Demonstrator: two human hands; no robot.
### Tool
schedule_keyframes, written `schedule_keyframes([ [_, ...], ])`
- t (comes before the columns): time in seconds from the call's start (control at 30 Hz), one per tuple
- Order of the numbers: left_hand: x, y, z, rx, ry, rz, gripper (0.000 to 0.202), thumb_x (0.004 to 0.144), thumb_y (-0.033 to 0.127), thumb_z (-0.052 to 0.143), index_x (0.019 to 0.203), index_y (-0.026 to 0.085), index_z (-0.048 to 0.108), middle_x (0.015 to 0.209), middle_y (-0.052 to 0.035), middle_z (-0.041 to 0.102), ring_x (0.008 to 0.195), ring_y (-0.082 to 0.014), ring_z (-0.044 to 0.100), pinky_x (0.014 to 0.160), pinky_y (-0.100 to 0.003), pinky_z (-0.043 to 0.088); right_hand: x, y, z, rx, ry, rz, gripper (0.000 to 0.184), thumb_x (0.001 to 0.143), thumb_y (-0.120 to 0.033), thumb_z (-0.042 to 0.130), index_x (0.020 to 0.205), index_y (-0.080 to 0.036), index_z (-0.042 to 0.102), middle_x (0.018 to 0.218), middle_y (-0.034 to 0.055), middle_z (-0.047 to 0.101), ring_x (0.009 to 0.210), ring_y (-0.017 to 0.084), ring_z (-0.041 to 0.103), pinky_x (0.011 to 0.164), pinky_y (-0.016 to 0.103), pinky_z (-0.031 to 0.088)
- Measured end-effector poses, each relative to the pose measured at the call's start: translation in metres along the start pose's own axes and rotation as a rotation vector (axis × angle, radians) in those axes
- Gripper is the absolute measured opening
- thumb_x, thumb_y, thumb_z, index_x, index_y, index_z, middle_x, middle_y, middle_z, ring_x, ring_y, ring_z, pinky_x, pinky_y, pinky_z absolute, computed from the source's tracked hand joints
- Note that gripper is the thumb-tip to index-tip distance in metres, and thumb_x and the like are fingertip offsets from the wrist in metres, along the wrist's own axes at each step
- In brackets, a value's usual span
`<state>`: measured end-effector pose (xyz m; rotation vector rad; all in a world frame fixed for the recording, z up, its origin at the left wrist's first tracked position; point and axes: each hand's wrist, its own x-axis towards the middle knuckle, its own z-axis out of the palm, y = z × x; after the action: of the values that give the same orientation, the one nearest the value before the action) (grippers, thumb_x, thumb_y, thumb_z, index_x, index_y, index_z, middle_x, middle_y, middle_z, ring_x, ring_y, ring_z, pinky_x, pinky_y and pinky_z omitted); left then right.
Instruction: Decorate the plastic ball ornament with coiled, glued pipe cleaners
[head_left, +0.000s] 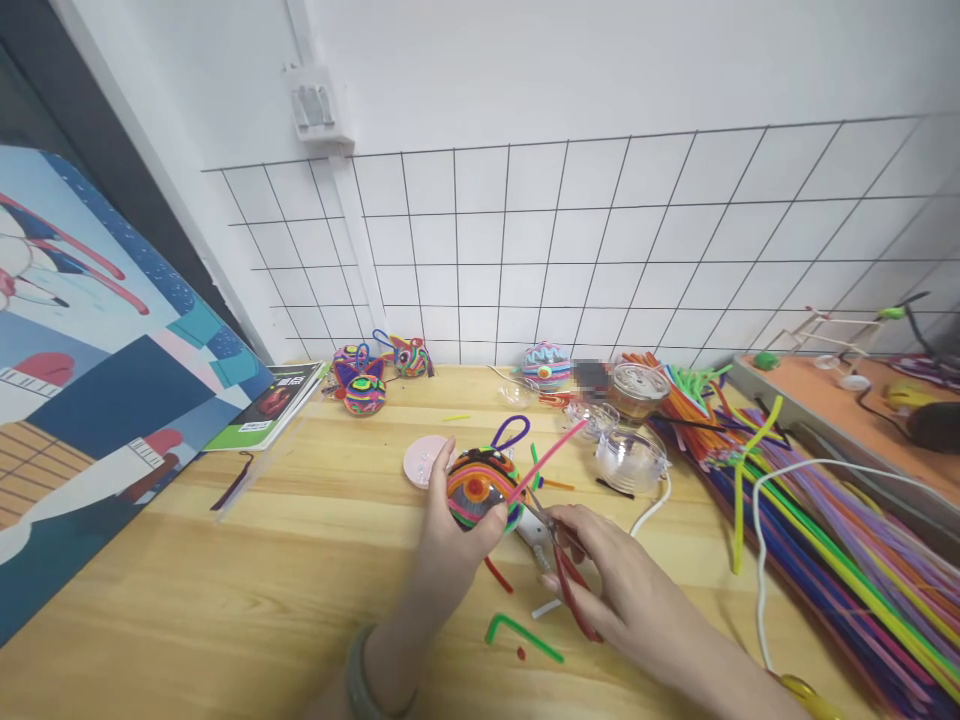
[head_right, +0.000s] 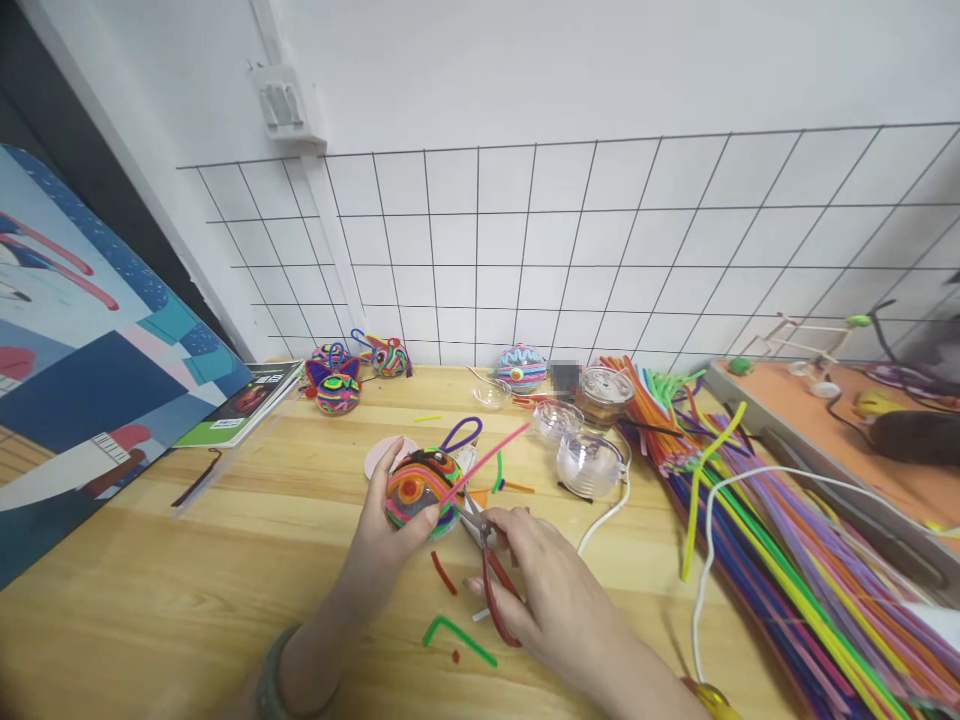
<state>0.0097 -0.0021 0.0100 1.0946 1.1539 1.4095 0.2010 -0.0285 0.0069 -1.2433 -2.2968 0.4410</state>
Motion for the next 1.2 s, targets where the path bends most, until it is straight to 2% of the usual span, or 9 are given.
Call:
schedule_keyframes([
  [0.2,-0.001,0.003,0.004,-0.007,-0.021,-0.064,0.093,0.061,0.027,0.072,0.141,0.012,0.025,0.139,-0.0207,0.045,0.122,-0.0304,0.052,0.105,-0.045,0.038,0.003,0.003,0.005,-0.229,0.152,-0.199,0.03,0.089,-0.021,0.049,0.118,-0.015,0.046,0.097,0.0135,0.066,0.083,0.026,0.065,0.069,0.04,0.055],
  [0.33,-0.002,0.002,0.003,-0.073,-0.048,-0.089,0.095,0.063,0.028,0.073,0.143,0.014,0.024,0.131,-0.0186,0.054,0.117,-0.0303,0.056,0.103,-0.046,0.041,0.008,0.004,0.006,-0.383,0.237,-0.294,0.027,0.09,-0.019,0.048,0.116,-0.011,0.048,0.086,0.0126,0.065,0.072,0.024,0.063,0.061,0.037,0.053],
  [0.43,-0.002,0.001,0.002,-0.053,-0.039,-0.07,0.091,0.064,0.028,0.073,0.142,0.016,0.028,0.133,-0.0168,0.053,0.123,-0.0307,0.052,0.105,-0.045,0.039,0.01,0.004,0.005,-0.442,0.28,-0.328,0.025,0.092,-0.017,0.045,0.116,-0.01,0.05,0.079,0.0099,0.064,0.066,0.022,0.061,0.057,0.034,0.051],
  [0.53,-0.001,0.0,0.001,-0.037,-0.04,-0.067,0.09,0.066,0.027,0.073,0.143,0.017,0.028,0.139,-0.0171,0.048,0.125,-0.0303,0.05,0.107,-0.045,0.037,0.009,0.004,0.002,-0.45,0.28,-0.363,0.025,0.093,-0.014,0.041,0.116,-0.01,0.05,0.076,0.0087,0.064,0.063,0.02,0.06,0.056,0.031,0.05],
  [0.77,-0.002,-0.001,-0.002,-0.008,-0.098,-0.05,0.09,0.071,0.025,0.069,0.146,0.017,0.02,0.142,-0.0174,0.044,0.129,-0.028,0.047,0.108,-0.042,0.037,0.01,0.004,-0.005,-0.465,0.207,-0.372,0.026,0.095,-0.015,0.039,0.118,-0.009,0.051,0.081,0.0118,0.066,0.067,0.021,0.063,0.058,0.032,0.052],
  [0.97,-0.003,0.001,-0.004,-0.014,-0.209,-0.07,0.088,0.073,0.022,0.068,0.147,0.019,0.019,0.137,-0.0149,0.052,0.125,-0.0274,0.051,0.106,-0.042,0.04,0.01,0.008,-0.01,-0.437,0.188,-0.377,0.028,0.095,-0.015,0.041,0.12,-0.011,0.053,0.082,0.0105,0.066,0.07,0.021,0.063,0.061,0.033,0.052],
  [1.2,-0.004,0.005,-0.001,-0.035,-0.198,-0.075,0.093,0.069,0.023,0.071,0.146,0.017,0.019,0.133,-0.0164,0.055,0.121,-0.0285,0.055,0.105,-0.043,0.041,0.009,0.007,-0.007,-0.498,0.185,-0.386,0.025,0.094,-0.014,0.038,0.116,-0.01,0.051,0.08,0.0108,0.065,0.065,0.02,0.063,0.057,0.032,0.052],
])
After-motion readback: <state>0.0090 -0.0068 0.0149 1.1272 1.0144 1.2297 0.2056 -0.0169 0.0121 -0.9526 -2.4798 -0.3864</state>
